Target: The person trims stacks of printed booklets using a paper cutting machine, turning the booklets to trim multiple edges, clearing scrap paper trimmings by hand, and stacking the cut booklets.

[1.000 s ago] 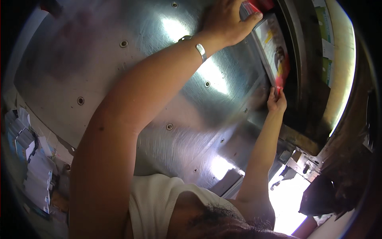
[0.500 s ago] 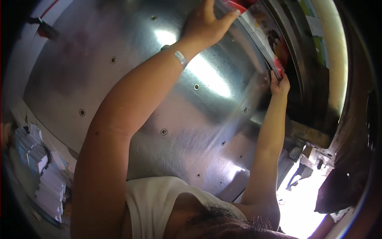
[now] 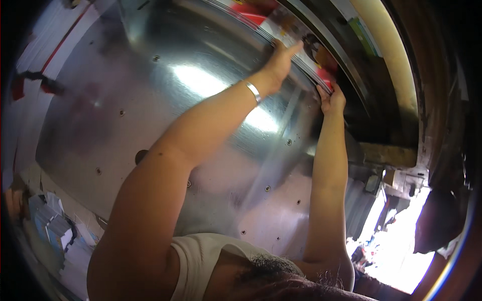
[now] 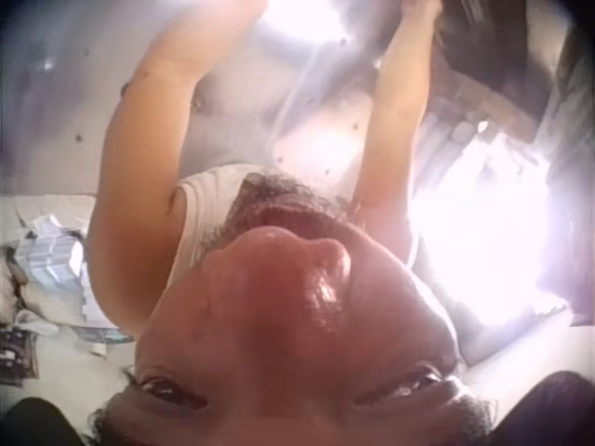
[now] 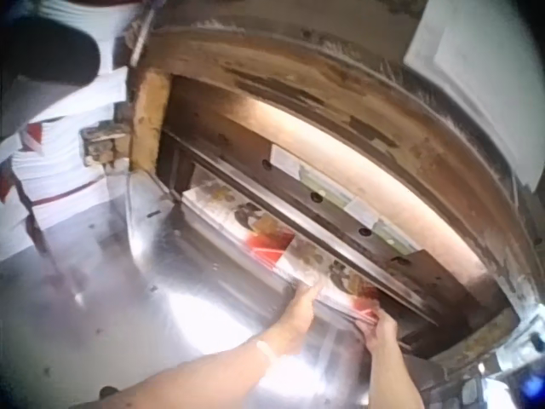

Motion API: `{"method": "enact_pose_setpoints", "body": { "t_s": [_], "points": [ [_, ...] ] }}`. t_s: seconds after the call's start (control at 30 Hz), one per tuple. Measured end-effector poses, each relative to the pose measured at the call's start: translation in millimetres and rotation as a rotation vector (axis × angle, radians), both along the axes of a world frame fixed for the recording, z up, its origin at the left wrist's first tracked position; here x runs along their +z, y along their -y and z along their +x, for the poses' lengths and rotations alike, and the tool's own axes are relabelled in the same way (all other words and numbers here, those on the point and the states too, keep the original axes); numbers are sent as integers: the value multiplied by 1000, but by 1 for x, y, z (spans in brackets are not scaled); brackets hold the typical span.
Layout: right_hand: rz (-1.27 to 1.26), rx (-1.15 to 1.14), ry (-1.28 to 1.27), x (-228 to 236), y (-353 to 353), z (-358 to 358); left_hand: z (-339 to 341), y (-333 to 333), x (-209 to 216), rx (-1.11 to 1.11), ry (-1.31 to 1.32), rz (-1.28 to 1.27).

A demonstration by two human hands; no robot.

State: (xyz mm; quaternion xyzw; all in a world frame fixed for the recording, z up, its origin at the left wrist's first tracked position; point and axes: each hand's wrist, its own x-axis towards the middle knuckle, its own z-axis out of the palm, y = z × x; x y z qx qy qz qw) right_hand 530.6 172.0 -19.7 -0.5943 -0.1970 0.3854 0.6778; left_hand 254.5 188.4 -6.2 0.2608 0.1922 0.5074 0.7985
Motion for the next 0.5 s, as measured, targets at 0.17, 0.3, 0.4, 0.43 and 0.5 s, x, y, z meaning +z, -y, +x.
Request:
{"method": "enact_pose_setpoints", "body": {
  "t_s": [0.17, 0.3, 0.4, 0.43, 0.5],
  "points": [
    [1, -82, 10, 12, 5, -25, -6, -13, -4, -46, 60, -4],
    [330, -290, -196, 8, 19, -91, -7, -15, 0, -14, 77, 27],
    [420, -75, -422, 28, 27, -188, -15, -16, -2, -20, 118, 57],
    [413, -34, -482, 29, 24, -201, -13, -12, 1, -37, 121, 58],
    [504, 60, -367, 18, 15, -204, -13, -5, 14, -85, 191, 86]
  ]
}}
